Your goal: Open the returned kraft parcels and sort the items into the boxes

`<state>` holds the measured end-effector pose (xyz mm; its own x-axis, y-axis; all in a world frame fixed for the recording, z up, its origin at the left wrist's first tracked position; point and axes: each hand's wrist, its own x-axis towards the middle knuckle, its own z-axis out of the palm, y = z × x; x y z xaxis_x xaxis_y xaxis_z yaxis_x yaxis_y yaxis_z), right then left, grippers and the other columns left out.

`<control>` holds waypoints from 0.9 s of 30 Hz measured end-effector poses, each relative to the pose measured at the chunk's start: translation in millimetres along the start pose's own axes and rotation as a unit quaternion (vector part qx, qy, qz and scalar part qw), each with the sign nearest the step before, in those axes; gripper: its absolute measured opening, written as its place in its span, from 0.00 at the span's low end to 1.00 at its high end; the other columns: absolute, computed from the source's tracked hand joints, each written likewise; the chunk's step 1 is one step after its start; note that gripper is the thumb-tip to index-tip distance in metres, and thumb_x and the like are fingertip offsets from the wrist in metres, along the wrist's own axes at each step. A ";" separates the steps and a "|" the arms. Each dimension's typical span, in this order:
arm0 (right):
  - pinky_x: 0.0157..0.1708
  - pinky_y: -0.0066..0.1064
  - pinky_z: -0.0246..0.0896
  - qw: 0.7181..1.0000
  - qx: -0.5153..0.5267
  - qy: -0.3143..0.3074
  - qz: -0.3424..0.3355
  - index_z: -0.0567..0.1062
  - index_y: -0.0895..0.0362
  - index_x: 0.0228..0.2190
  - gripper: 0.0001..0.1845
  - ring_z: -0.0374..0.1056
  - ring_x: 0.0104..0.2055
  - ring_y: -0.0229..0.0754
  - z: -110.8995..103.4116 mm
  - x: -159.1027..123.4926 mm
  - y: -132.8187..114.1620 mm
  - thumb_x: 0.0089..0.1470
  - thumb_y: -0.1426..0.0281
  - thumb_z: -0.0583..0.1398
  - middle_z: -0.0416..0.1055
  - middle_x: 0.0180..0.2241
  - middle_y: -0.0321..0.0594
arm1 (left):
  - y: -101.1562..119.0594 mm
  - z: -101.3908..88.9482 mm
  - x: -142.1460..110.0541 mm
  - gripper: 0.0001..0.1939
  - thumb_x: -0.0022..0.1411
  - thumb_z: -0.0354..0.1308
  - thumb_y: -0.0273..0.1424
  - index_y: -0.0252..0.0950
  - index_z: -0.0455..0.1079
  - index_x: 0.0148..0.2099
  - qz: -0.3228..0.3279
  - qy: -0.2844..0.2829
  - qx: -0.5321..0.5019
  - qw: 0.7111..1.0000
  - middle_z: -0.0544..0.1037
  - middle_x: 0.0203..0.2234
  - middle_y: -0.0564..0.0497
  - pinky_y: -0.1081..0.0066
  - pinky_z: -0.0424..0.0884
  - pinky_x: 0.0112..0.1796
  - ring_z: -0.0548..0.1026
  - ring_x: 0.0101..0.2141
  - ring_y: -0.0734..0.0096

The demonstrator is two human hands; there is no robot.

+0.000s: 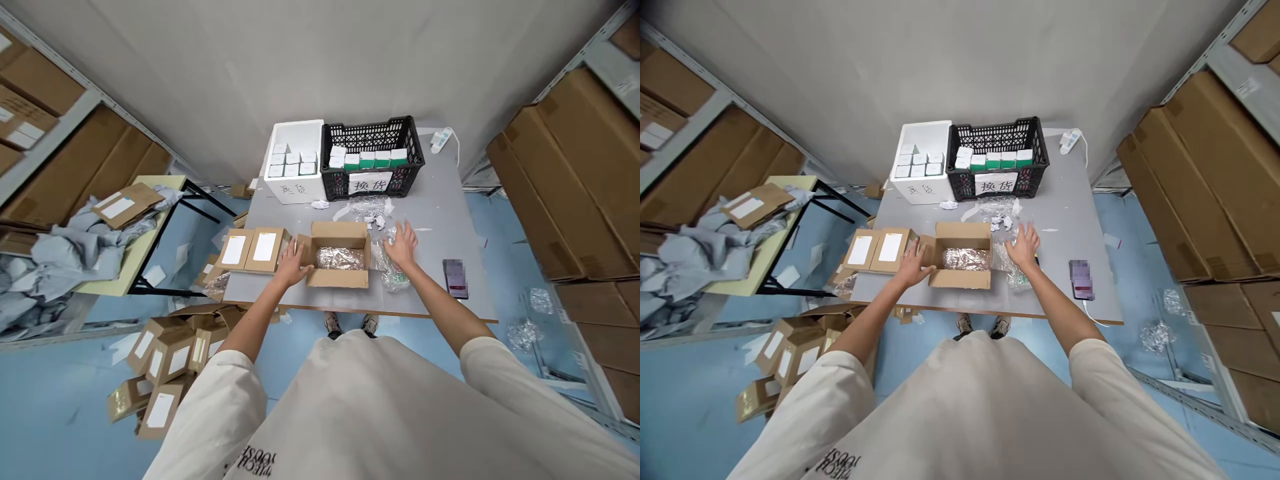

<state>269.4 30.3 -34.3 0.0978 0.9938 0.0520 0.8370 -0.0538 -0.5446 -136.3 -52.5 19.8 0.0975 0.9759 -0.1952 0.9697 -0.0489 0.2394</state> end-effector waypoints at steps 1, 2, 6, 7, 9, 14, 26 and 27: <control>0.67 0.61 0.44 0.998 0.033 -0.024 -0.053 0.68 0.57 0.63 0.33 0.50 0.69 0.64 -4.8 -2.4 -3.5 0.59 0.60 0.57 0.57 0.68 0.56 | -1.7 -1.2 -0.5 0.51 0.66 0.55 0.55 0.35 0.39 0.78 -0.006 -0.001 -0.021 1.000 0.45 0.74 0.31 0.41 0.53 0.65 0.50 0.71 0.35; 0.66 0.58 0.49 0.991 0.068 -0.062 -0.100 0.73 0.55 0.58 0.27 0.57 0.66 0.61 -7.7 -5.6 -6.6 0.60 0.63 0.56 0.64 0.63 0.54 | -3.0 -2.2 -1.3 0.53 0.65 0.55 0.56 0.34 0.35 0.78 0.002 -0.006 -0.043 0.999 0.50 0.73 0.30 0.43 0.54 0.65 0.53 0.71 0.37; 0.64 0.51 0.59 0.950 0.141 -0.228 -0.161 0.80 0.52 0.51 0.21 0.61 0.66 0.56 -2.9 -23.7 -17.9 0.62 0.62 0.55 0.65 0.64 0.48 | -4.3 1.0 -5.4 0.61 0.60 0.60 0.57 0.38 0.28 0.78 0.124 -0.073 -0.077 0.987 0.60 0.70 0.35 0.47 0.53 0.66 0.56 0.70 0.44; 0.65 0.51 0.58 0.945 0.137 -0.255 -0.150 0.80 0.52 0.53 0.22 0.58 0.69 0.57 0.3 -28.3 -20.8 0.62 0.60 0.56 0.61 0.67 0.47 | -3.8 3.7 -6.2 0.63 0.57 0.63 0.57 0.40 0.30 0.78 0.146 -0.098 -0.064 0.982 0.59 0.71 0.37 0.46 0.50 0.67 0.54 0.71 0.43; 0.68 0.52 0.53 0.937 0.119 -0.304 -0.124 0.78 0.51 0.57 0.26 0.52 0.72 0.59 5.7 -35.9 -26.7 0.62 0.54 0.58 0.56 0.70 0.47 | -3.1 9.7 -6.7 0.66 0.50 0.68 0.56 0.43 0.34 0.78 0.159 -0.141 -0.030 0.977 0.53 0.74 0.38 0.42 0.44 0.68 0.48 0.72 0.37; 0.65 0.50 0.60 0.912 0.111 -0.386 -0.080 0.64 0.48 0.68 0.51 0.61 0.67 0.59 1.9 -42.2 -43.7 0.49 0.42 0.68 0.57 0.70 0.49 | -12.1 12.9 2.3 0.60 0.56 0.66 0.49 0.40 0.34 0.79 0.149 -0.145 -0.071 0.975 0.58 0.72 0.36 0.47 0.51 0.67 0.61 0.68 0.41; 0.50 0.46 0.72 0.966 0.111 -0.232 0.000 0.65 0.51 0.62 0.33 0.75 0.46 0.49 21.5 -53.4 -78.1 0.56 0.62 0.62 0.75 0.54 0.46 | -2.0 14.5 25.3 0.22 0.70 0.49 0.29 0.39 0.62 0.64 0.043 0.048 -0.122 0.990 0.66 0.63 0.39 0.57 0.74 0.47 0.78 0.48 0.53; 0.50 0.45 0.72 0.969 0.117 -0.215 -0.008 0.67 0.51 0.60 0.30 0.75 0.46 0.49 24.9 -52.4 -79.6 0.57 0.62 0.62 0.75 0.54 0.45 | -1.8 13.6 25.9 0.19 0.71 0.48 0.28 0.39 0.65 0.61 0.053 0.062 -0.122 0.989 0.65 0.63 0.39 0.57 0.73 0.48 0.77 0.47 0.54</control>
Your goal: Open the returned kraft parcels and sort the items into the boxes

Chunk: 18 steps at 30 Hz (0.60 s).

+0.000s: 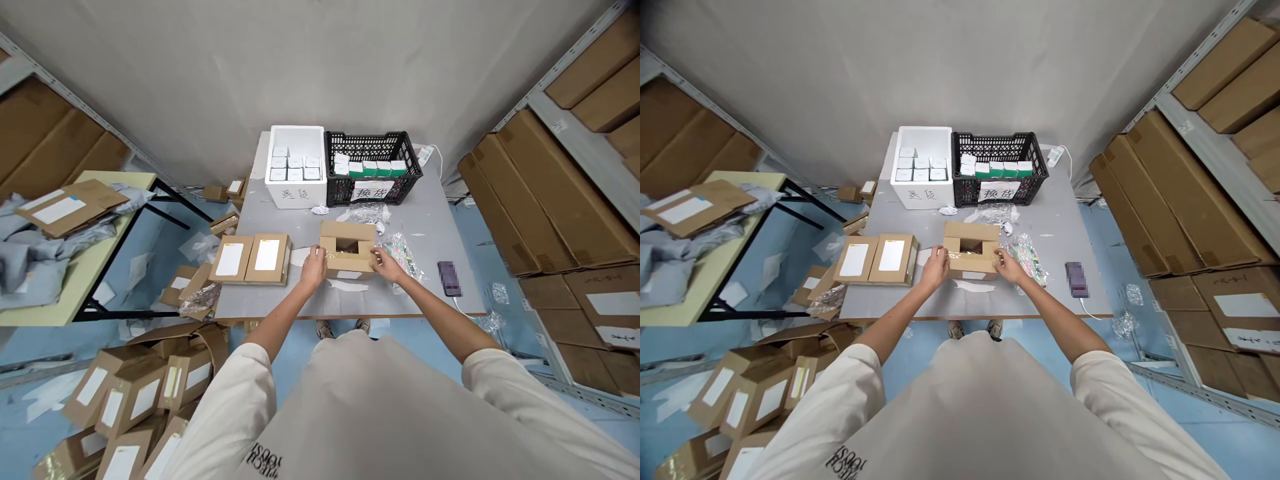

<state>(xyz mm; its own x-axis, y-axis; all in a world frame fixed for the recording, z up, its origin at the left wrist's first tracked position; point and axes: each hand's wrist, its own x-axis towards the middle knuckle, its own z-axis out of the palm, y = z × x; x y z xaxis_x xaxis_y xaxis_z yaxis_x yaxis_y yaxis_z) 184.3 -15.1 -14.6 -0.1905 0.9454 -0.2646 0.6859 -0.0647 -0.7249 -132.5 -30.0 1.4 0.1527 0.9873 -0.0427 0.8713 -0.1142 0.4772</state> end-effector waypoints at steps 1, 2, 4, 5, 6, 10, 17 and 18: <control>0.50 0.44 0.72 1.000 0.005 0.015 -0.013 0.69 0.51 0.58 0.28 0.75 0.46 0.49 2.1 3.3 -1.4 0.57 0.62 0.61 0.75 0.54 0.44 | -1.0 -1.7 1.6 0.17 0.71 0.47 0.28 0.39 0.67 0.58 0.014 0.012 -0.001 1.000 0.65 0.63 0.40 0.56 0.73 0.50 0.76 0.48 0.54; 0.50 0.44 0.72 0.999 0.009 0.030 -0.024 0.70 0.51 0.57 0.26 0.75 0.47 0.49 3.6 7.6 -3.6 0.57 0.62 0.60 0.75 0.55 0.44 | -3.1 -4.1 4.3 0.15 0.72 0.46 0.28 0.39 0.69 0.56 0.025 0.024 -0.002 0.999 0.65 0.62 0.40 0.56 0.72 0.51 0.75 0.49 0.54; 0.52 0.44 0.71 0.998 0.010 0.057 -0.040 0.71 0.52 0.56 0.24 0.74 0.49 0.49 6.0 19.3 -10.8 0.58 0.62 0.59 0.75 0.55 0.43 | -9.5 -9.9 11.8 0.14 0.72 0.47 0.28 0.38 0.70 0.54 0.040 0.040 -0.001 0.998 0.66 0.61 0.40 0.55 0.70 0.53 0.73 0.51 0.53; 0.53 0.44 0.70 0.997 0.007 0.067 -0.045 0.71 0.52 0.56 0.24 0.74 0.49 0.49 7.4 26.4 -15.4 0.58 0.62 0.59 0.74 0.56 0.43 | -13.2 -12.8 16.2 0.14 0.72 0.47 0.29 0.38 0.70 0.54 0.041 0.046 0.001 0.998 0.66 0.60 0.39 0.55 0.70 0.54 0.73 0.52 0.52; 0.54 0.45 0.70 0.996 0.005 0.073 -0.047 0.71 0.52 0.57 0.25 0.74 0.50 0.49 9.2 34.1 -20.3 0.58 0.63 0.59 0.74 0.56 0.43 | -17.1 -15.6 20.5 0.14 0.71 0.48 0.29 0.37 0.69 0.55 0.039 0.051 0.005 0.998 0.66 0.59 0.39 0.55 0.70 0.54 0.72 0.52 0.52; 0.58 0.48 0.67 0.995 0.005 0.071 -0.063 0.70 0.52 0.59 0.29 0.73 0.52 0.51 22.2 66.1 -38.7 0.56 0.64 0.60 0.73 0.59 0.44 | -33.2 -24.3 35.0 0.17 0.71 0.49 0.29 0.37 0.68 0.58 0.018 0.062 0.025 0.998 0.66 0.59 0.38 0.53 0.68 0.57 0.70 0.55 0.48; 0.66 0.49 0.59 0.993 0.001 0.051 -0.108 0.66 0.56 0.65 0.39 0.63 0.65 0.55 56.8 110.5 -55.7 0.51 0.68 0.61 0.66 0.64 0.49 | -66.9 -28.1 46.5 0.19 0.70 0.49 0.28 0.37 0.67 0.60 -0.014 0.038 0.024 0.999 0.65 0.62 0.36 0.51 0.67 0.59 0.68 0.59 0.46; 0.67 0.49 0.58 0.993 -0.004 0.053 -0.108 0.66 0.56 0.65 0.39 0.62 0.66 0.55 61.1 113.7 -56.8 0.51 0.68 0.61 0.66 0.64 0.49 | -70.0 -26.8 46.5 0.19 0.69 0.50 0.28 0.37 0.67 0.60 -0.021 0.027 0.023 0.999 0.64 0.62 0.36 0.50 0.66 0.59 0.68 0.59 0.46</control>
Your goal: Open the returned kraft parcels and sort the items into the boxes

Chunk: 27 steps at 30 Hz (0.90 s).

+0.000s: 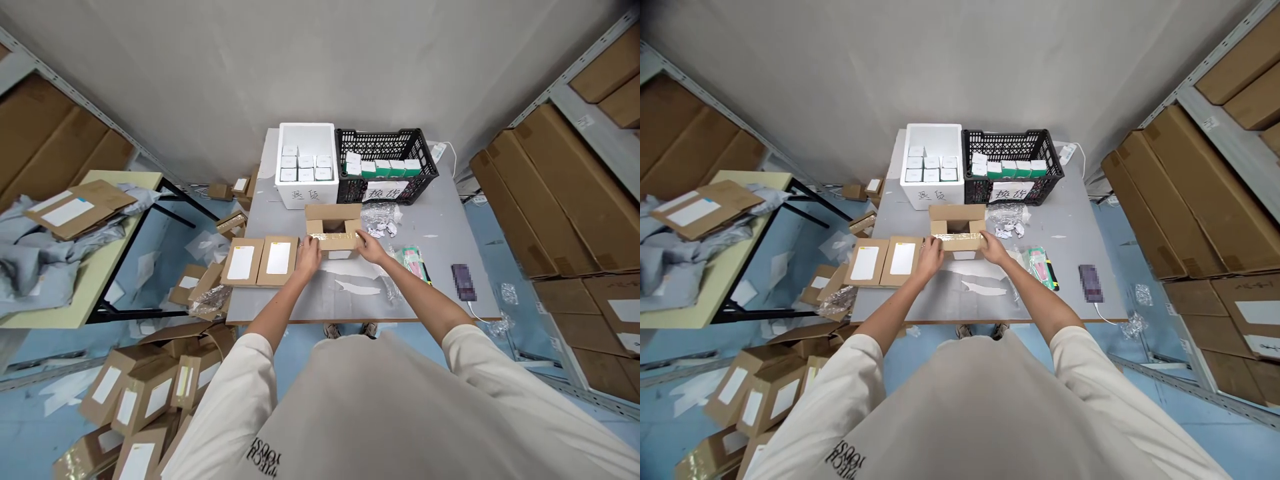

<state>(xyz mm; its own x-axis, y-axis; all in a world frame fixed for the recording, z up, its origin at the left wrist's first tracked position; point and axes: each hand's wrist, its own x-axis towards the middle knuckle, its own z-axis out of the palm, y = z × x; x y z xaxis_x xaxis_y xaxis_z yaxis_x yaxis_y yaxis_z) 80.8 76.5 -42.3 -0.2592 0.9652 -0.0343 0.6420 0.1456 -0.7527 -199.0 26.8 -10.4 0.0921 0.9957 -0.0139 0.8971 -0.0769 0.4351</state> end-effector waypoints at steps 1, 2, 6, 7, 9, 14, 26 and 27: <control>0.68 0.50 0.56 1.000 -0.005 0.001 0.002 0.66 0.56 0.65 0.39 0.61 0.67 0.55 3.8 1.6 -0.3 0.51 0.69 0.61 0.66 0.64 0.49 | -2.0 1.6 -0.3 0.19 0.69 0.50 0.28 0.37 0.67 0.60 -0.009 -0.008 0.003 1.000 0.64 0.63 0.36 0.48 0.65 0.60 0.68 0.60 0.45; 0.68 0.51 0.55 1.000 -0.009 0.001 0.006 0.66 0.55 0.65 0.38 0.60 0.67 0.56 6.4 1.9 -0.4 0.52 0.69 0.60 0.65 0.65 0.48 | -2.7 3.2 -0.9 0.20 0.68 0.51 0.29 0.38 0.67 0.61 -0.017 -0.012 0.009 1.000 0.65 0.63 0.36 0.45 0.63 0.61 0.66 0.62 0.44; 0.70 0.53 0.52 1.000 -0.022 0.011 0.019 0.68 0.53 0.64 0.35 0.53 0.71 0.57 1.6 -9.5 2.0 0.55 0.67 0.61 0.59 0.68 0.49 | 8.5 6.0 -2.3 0.22 0.68 0.53 0.32 0.40 0.66 0.62 -0.022 0.011 0.042 0.999 0.65 0.65 0.37 0.33 0.45 0.66 0.52 0.70 0.40; 0.70 0.52 0.51 0.999 -0.026 0.018 0.017 0.68 0.53 0.64 0.34 0.52 0.72 0.57 -4.0 -14.6 3.5 0.56 0.66 0.61 0.58 0.68 0.49 | 14.7 5.5 -1.8 0.22 0.68 0.52 0.32 0.41 0.67 0.62 -0.012 0.014 0.044 0.999 0.64 0.65 0.37 0.32 0.43 0.66 0.51 0.71 0.40; 0.69 0.51 0.53 0.999 -0.030 0.035 0.015 0.70 0.52 0.62 0.30 0.52 0.72 0.55 -20.0 -26.1 8.1 0.58 0.64 0.60 0.58 0.68 0.49 | 31.1 4.0 0.0 0.21 0.68 0.51 0.32 0.41 0.68 0.62 0.020 0.016 0.038 0.999 0.64 0.66 0.38 0.34 0.41 0.67 0.50 0.71 0.42; 0.58 0.47 0.66 0.996 -0.023 0.082 0.038 0.75 0.51 0.56 0.23 0.66 0.60 0.52 -75.3 -59.8 28.8 0.61 0.62 0.57 0.62 0.65 0.48 | 90.0 11.8 2.0 0.21 0.70 0.50 0.32 0.40 0.69 0.62 0.108 0.012 0.019 0.994 0.61 0.68 0.41 0.41 0.48 0.66 0.53 0.70 0.45; 0.52 0.41 0.68 0.982 -0.042 0.128 0.131 0.74 0.55 0.48 0.16 0.72 0.42 0.46 -166.4 -143.5 140.0 0.60 0.67 0.55 0.73 0.48 0.46 | 227.9 151.8 -9.6 0.27 0.67 0.57 0.32 0.36 0.62 0.67 0.031 -0.139 -0.104 0.984 0.69 0.62 0.37 0.54 0.65 0.60 0.70 0.61 0.50; 0.52 0.41 0.69 0.987 -0.031 0.094 0.128 0.75 0.54 0.48 0.16 0.72 0.42 0.46 -165.6 -146.9 149.7 0.60 0.67 0.56 0.74 0.47 0.45 | 235.5 164.7 -10.3 0.30 0.66 0.58 0.33 0.35 0.60 0.68 -0.006 -0.160 -0.124 0.979 0.69 0.62 0.36 0.55 0.66 0.60 0.70 0.61 0.50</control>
<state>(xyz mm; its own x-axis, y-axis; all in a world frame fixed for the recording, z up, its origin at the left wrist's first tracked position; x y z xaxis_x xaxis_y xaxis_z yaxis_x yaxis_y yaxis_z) 334.4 -7.5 -41.1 0.0508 0.9946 -0.0909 0.7136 -0.0998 -0.6934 82.6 -10.2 -56.0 0.2474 0.9262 -0.2846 0.7702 -0.0098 0.6377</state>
